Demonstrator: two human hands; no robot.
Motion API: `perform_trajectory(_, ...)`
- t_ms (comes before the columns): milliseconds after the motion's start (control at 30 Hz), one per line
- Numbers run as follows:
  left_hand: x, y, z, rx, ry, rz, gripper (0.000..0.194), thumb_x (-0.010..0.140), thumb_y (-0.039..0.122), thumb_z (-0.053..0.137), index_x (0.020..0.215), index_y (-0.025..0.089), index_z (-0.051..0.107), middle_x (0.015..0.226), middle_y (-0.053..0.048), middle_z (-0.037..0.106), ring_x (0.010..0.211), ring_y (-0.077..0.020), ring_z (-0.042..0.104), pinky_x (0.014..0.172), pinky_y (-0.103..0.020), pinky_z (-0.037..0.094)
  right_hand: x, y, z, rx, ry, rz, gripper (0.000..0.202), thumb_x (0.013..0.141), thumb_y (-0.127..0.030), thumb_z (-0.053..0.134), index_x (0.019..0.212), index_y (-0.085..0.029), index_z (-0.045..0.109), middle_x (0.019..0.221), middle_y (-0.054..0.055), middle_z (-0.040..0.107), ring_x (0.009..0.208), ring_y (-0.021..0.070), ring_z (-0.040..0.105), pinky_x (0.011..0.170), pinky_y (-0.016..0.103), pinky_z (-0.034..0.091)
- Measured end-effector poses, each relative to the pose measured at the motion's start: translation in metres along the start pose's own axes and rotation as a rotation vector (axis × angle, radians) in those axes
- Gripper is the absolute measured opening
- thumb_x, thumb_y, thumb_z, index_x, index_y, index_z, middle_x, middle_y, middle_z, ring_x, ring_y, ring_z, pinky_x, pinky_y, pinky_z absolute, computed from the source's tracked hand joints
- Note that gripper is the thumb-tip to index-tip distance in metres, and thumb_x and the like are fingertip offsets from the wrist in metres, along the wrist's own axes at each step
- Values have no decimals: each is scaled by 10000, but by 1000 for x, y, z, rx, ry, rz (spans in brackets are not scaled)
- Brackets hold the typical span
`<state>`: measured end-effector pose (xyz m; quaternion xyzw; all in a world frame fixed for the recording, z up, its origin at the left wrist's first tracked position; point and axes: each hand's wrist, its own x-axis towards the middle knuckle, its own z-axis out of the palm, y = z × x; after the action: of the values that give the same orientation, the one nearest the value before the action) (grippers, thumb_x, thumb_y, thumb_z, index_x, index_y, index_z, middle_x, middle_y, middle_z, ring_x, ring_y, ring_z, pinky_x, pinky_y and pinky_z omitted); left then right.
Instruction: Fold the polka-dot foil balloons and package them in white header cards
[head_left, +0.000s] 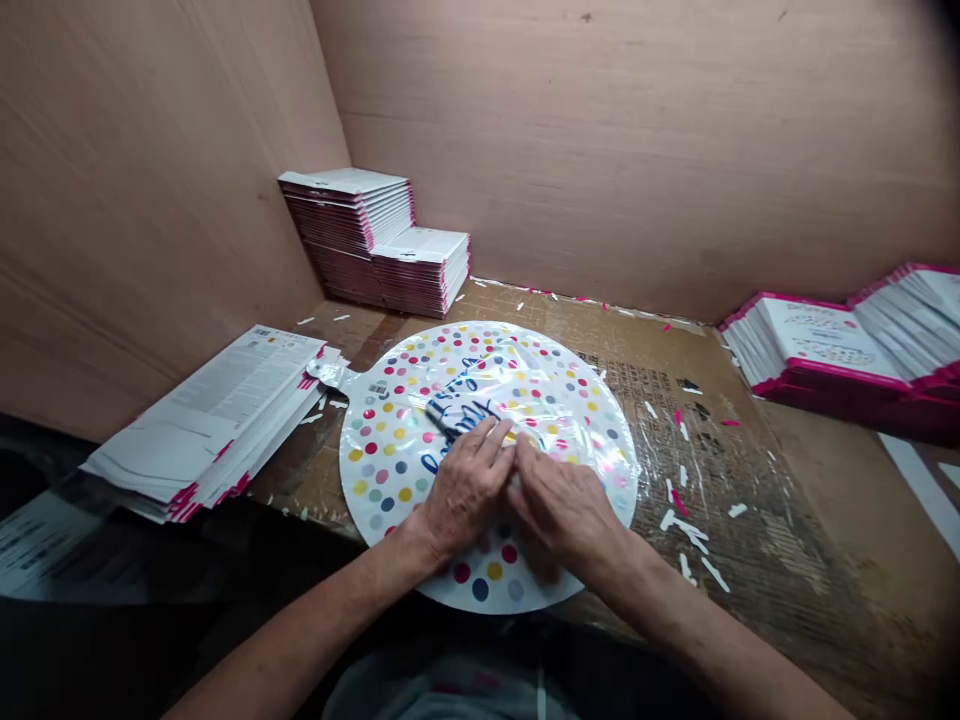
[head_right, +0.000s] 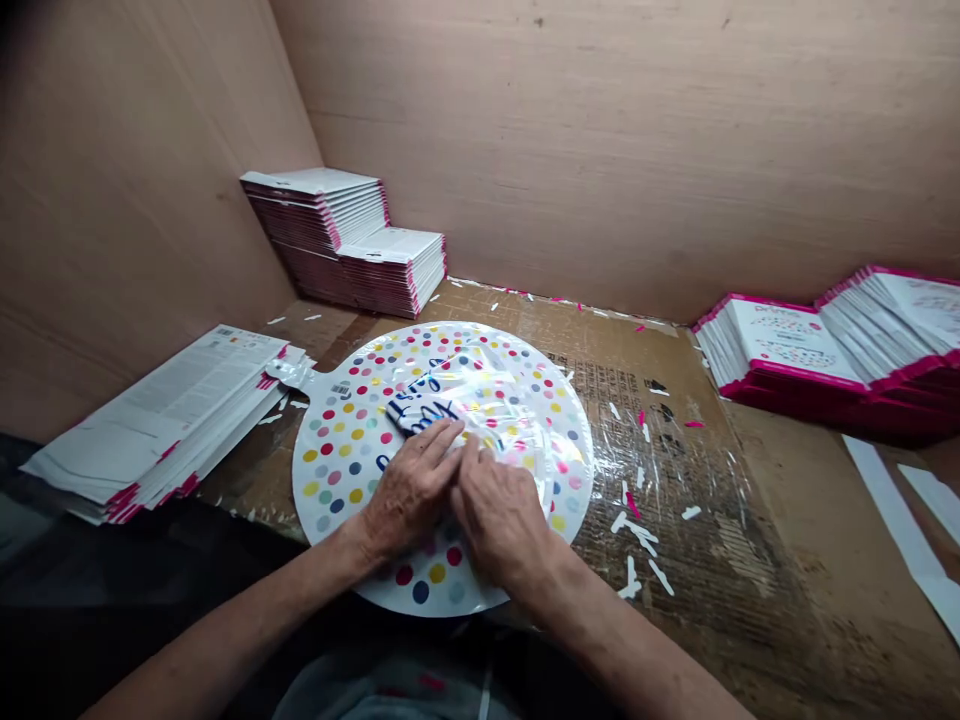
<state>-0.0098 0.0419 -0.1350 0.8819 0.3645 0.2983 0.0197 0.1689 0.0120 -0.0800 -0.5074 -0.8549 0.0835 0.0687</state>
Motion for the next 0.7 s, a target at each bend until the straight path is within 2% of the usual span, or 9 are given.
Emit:
perform_trajectory(67,-16,-9,-3,-98,57,-60,313,936,138,426,1176,117,627,1316,-193,612,1312,-287,524,1070,-467,478,-16,13,2,187,11,-269,854,874,-482,635,1554,-151,238,1418,202,536,1227,310,587,942,424,541)
perform_trajectory(133,-31,-28,-12,-236,88,-82,257,912,114,467,1098,144,643,1311,-172,608,1327,-270,513,1069,-436,488,-27,32,7,250,44,-372,1076,778,-544,727,1588,-198,110,1584,179,316,1415,325,385,1084,454,436)
perform_trajectory(200,-44,-45,-25,-332,74,-56,223,876,96,521,1036,170,658,1363,-148,566,1381,-274,453,1086,-429,474,-25,49,18,212,139,-343,1014,801,-432,718,1591,-213,121,1625,174,207,1464,342,283,1128,509,360)
perform_trajectory(267,-57,-53,-37,-300,62,-64,251,844,69,540,1017,185,679,1398,-134,527,1401,-290,419,1103,-459,448,-13,57,31,192,164,-317,774,851,-268,608,1554,-232,285,1594,158,304,1422,321,372,1103,507,382)
perform_trajectory(367,-73,-51,-47,-122,81,-199,324,818,51,544,1062,195,701,1245,-122,607,1233,-277,550,1027,-468,492,17,53,42,283,95,-308,435,889,-188,475,1296,-261,611,1358,94,617,1172,245,623,958,387,498)
perform_trajectory(467,-82,-46,-45,-53,124,-357,205,865,117,549,943,201,719,927,-66,681,943,-220,623,866,-387,545,48,39,44,409,142,-173,283,942,-290,434,1076,-231,676,1058,62,737,929,210,691,804,314,516)
perform_trajectory(567,-85,-46,-35,-27,246,-556,152,898,253,590,988,191,695,781,-38,671,803,-201,627,779,-347,547,75,24,44,427,159,72,339,935,-483,463,821,-211,630,732,23,678,671,182,624,622,274,451)
perform_trajectory(633,-86,-45,-29,1,295,-677,375,876,290,618,1233,179,602,714,-8,649,760,-204,639,776,-351,552,89,16,47,368,138,231,460,911,-585,463,644,-216,523,578,0,567,570,162,543,546,262,373)
perform_trajectory(700,-85,-39,-27,55,312,-742,585,860,242,589,1415,145,434,748,-19,669,809,-226,664,815,-374,556,101,10,49,283,102,317,508,915,-597,440,575,-220,447,542,1,521,557,154,510,536,260,327)
